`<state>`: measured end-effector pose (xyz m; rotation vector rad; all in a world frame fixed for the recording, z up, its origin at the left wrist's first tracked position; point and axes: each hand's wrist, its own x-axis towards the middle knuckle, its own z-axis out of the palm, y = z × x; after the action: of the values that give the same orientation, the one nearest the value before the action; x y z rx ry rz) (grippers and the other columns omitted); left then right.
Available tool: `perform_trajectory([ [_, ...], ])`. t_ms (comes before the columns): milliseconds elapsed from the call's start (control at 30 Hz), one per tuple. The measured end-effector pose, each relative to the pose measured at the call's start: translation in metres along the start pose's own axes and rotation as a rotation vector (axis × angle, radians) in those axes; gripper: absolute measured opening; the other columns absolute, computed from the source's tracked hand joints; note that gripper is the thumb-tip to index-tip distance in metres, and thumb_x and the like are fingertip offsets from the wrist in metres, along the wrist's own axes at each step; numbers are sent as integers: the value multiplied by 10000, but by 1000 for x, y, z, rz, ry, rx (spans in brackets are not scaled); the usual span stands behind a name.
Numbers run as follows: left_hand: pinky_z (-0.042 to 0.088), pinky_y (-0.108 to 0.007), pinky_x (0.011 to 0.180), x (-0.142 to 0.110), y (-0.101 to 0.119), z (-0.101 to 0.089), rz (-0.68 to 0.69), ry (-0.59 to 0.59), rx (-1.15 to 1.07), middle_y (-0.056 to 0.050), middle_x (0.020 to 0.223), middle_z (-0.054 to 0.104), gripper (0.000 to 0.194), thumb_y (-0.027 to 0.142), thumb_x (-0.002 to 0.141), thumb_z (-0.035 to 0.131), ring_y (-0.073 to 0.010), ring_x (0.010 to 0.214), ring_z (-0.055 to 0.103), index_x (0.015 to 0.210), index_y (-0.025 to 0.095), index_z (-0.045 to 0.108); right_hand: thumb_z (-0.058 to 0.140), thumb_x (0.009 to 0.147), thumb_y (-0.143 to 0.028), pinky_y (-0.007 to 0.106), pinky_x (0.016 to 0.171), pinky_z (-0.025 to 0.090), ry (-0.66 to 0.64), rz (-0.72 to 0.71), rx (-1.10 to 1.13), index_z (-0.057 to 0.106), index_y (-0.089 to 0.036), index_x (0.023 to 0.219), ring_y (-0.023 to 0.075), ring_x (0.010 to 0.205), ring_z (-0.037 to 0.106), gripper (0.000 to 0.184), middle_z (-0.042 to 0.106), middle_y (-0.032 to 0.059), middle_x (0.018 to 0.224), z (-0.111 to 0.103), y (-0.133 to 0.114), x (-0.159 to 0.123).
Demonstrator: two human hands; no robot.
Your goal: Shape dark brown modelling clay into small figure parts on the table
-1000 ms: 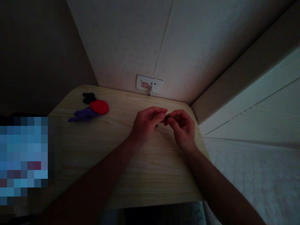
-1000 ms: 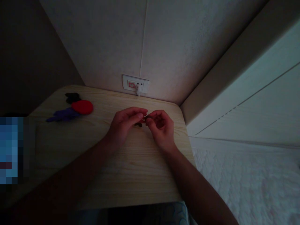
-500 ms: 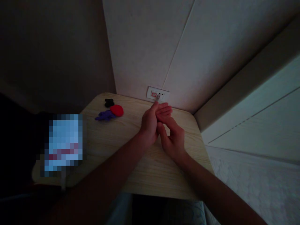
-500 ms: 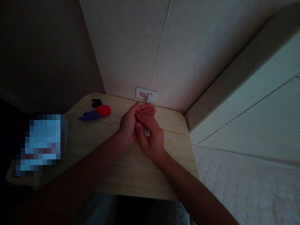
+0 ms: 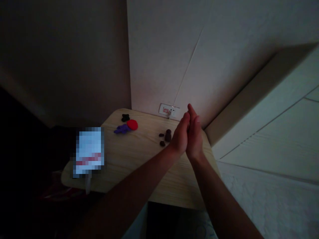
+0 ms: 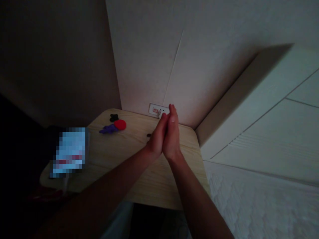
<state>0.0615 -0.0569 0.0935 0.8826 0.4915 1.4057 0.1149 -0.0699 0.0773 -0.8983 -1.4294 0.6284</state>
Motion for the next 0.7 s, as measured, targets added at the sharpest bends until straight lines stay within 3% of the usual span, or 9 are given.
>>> perform_trajectory([
  [100,351,-440,1283,10,9,-9,-154,94,-62,-142,1450,667,596,625,998,421,-298,1479,524,1307,183,675,295,1076,-623,568,1361,129,-146,-120,-70,439,-316,1588,237,1651,220,614,400,54,1711,9,-12,-26],
  [167,360,-454,1274,7,8,-12,-161,96,-52,-155,1476,647,639,647,1001,379,-298,1485,519,1328,177,663,297,1078,-613,560,1365,117,-179,-174,-108,393,-315,1622,238,1657,200,628,332,45,1746,9,-13,-30],
  [233,372,-452,1267,-5,2,-12,-113,44,-10,-124,1470,656,608,660,994,410,-292,1493,509,1304,219,691,260,1083,-608,553,1366,111,-167,-204,-153,370,-333,1636,234,1656,209,627,299,26,1760,2,-5,-19],
  [333,396,-423,1262,-26,-1,-9,-56,22,-40,-73,1461,669,500,600,970,540,-274,1526,463,1300,263,706,249,1087,-592,576,1361,84,-194,-363,-315,324,-383,1651,251,1670,146,607,263,-11,1773,-13,12,8],
  [433,383,-435,1271,-30,19,-9,-163,66,-186,-61,1483,656,515,536,1040,381,-252,1533,459,1370,259,664,265,1067,-622,616,1346,100,-346,-526,-423,160,-333,1701,299,1675,90,704,135,16,1804,-15,19,9],
  [533,316,-459,1298,-19,41,-11,-243,146,-233,-129,1481,654,656,587,1062,251,-275,1540,451,1405,173,627,262,1044,-665,644,1340,118,-447,-517,-326,92,-224,1712,341,1671,94,819,94,78,1806,1,7,-17],
  [600,272,-466,1315,-16,41,-10,-185,134,-218,-124,1469,666,663,573,1075,219,-272,1544,444,1399,171,634,235,1047,-663,623,1346,148,-390,-474,-200,126,-251,1710,322,1666,143,788,147,48,1801,9,-4,-27],
  [700,207,-408,1345,-25,21,-1,-119,61,-120,-15,1399,722,483,433,1095,305,-206,1544,444,1355,274,679,137,1053,-658,606,1353,134,-214,-446,-108,304,-310,1666,296,1654,206,724,299,6,1760,4,-10,-11],
])
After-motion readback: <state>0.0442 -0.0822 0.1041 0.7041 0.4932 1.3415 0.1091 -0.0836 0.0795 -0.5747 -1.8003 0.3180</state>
